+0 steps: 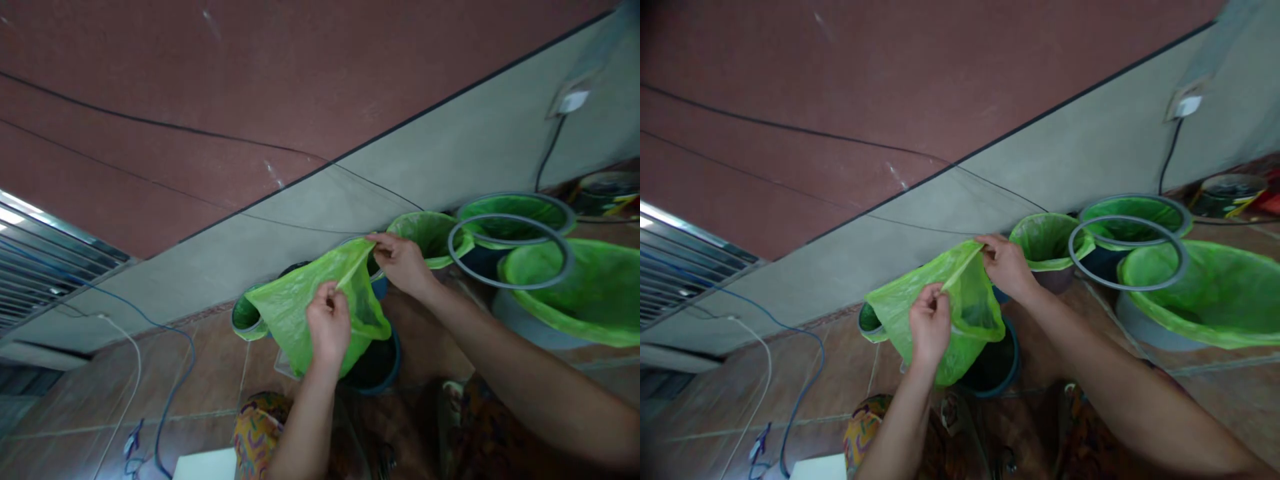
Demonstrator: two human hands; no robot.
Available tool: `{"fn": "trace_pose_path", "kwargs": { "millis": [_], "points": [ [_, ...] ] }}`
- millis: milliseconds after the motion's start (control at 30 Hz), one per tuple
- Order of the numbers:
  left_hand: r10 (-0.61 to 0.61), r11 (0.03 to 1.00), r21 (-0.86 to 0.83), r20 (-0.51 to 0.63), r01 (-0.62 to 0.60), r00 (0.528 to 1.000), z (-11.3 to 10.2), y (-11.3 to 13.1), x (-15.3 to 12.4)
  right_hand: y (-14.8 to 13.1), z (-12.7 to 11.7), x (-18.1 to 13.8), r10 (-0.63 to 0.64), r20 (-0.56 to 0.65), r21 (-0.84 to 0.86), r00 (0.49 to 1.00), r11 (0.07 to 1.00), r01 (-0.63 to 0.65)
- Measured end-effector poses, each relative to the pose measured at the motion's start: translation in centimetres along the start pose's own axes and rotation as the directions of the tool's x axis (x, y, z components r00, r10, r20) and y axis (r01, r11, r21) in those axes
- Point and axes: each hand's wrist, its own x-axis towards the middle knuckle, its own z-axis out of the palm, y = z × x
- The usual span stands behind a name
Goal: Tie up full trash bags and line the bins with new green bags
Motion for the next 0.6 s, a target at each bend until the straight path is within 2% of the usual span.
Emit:
{"fn": "trace_pose_path", "kwargs": {
  "millis": [100, 200, 300, 367, 467, 600],
  "points": [
    [0.077, 0.997, 0.028, -0.073, -0.075, 0.994, -2.4, 1.0, 0.5, 0.2, -0.4, 0.0, -0.171, -0.049, -0.35, 0.984, 0.926, 0.143],
    [0.203, 0.973, 0.13, -0.079, -0.192, 0.976, -5.0, 1.5, 0.9, -0.1, -0.6, -0.1, -0.251, -0.072, -0.516, 0.965, 0.837, 0.179],
    [0.261, 0.938, 0.234, 0.01, -0.256, 0.965, -7.6, 1.0, 0.8, -0.3, -0.9, 0.0, -0.269, -0.11, -0.595, 0.957, 0.789, 0.154],
    [0.268, 0.913, 0.314, 0.021, -0.261, 0.963, -9.2, 0.1, 0.6, -0.4, -1.1, 0.2, -0.217, -0.113, -0.626, 0.97, 0.773, 0.1],
    [0.27, 0.866, 0.449, -0.056, -0.217, 0.961, -11.2, -1.8, 0.3, -0.2, -1.2, 0.2, -0.138, -0.082, -0.663, 0.987, 0.747, 0.049],
    [0.258, 0.79, 0.605, -0.178, -0.101, 0.949, -13.1, -4.3, 0.1, -0.2, -1.3, 0.2, -0.117, -0.046, -0.645, 0.992, 0.762, 0.061]
  ]
}}
